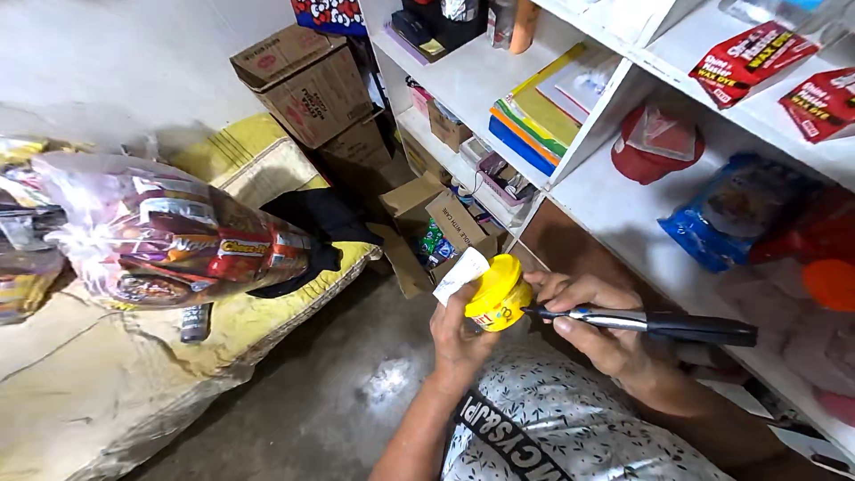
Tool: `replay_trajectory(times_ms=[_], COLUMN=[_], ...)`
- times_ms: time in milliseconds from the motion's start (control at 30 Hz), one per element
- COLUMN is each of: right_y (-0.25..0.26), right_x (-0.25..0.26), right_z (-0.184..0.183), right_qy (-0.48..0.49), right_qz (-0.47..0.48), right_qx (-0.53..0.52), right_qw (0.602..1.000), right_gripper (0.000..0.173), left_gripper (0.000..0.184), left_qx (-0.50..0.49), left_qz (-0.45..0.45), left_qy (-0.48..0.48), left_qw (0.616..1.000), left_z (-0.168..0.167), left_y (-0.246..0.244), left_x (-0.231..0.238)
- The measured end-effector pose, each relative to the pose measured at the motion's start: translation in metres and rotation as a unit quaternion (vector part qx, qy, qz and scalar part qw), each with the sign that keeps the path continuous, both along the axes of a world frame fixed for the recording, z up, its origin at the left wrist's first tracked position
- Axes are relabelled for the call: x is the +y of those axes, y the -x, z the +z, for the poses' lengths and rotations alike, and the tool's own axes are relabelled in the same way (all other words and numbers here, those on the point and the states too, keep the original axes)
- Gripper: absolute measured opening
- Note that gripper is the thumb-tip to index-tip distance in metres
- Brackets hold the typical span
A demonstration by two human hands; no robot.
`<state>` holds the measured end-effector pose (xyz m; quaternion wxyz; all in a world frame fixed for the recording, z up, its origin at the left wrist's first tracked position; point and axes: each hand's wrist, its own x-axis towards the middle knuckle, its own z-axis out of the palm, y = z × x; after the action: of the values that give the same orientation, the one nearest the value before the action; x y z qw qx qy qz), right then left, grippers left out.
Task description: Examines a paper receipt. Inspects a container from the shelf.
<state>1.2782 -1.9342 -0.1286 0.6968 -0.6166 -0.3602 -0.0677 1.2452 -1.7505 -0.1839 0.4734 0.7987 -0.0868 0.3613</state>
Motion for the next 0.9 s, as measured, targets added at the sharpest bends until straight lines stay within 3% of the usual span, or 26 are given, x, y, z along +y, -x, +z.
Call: replay_trajectory(times_ms=[900], right_y=[0.0027], right_x=[0.0022], right_z=[-0.0029], right_qy=[0.045], right_qz=[-0.049], right_qx=[-0.016], right_qw=[0.998], right_gripper=[0.009], left_gripper=[0.049], left_qx=[0.034], left_qz=[-0.010], left_qy=[-0.012], left_qw=[0.999], left_z=[0.0021], left_y=[0.0020], left_x=[-0.0047])
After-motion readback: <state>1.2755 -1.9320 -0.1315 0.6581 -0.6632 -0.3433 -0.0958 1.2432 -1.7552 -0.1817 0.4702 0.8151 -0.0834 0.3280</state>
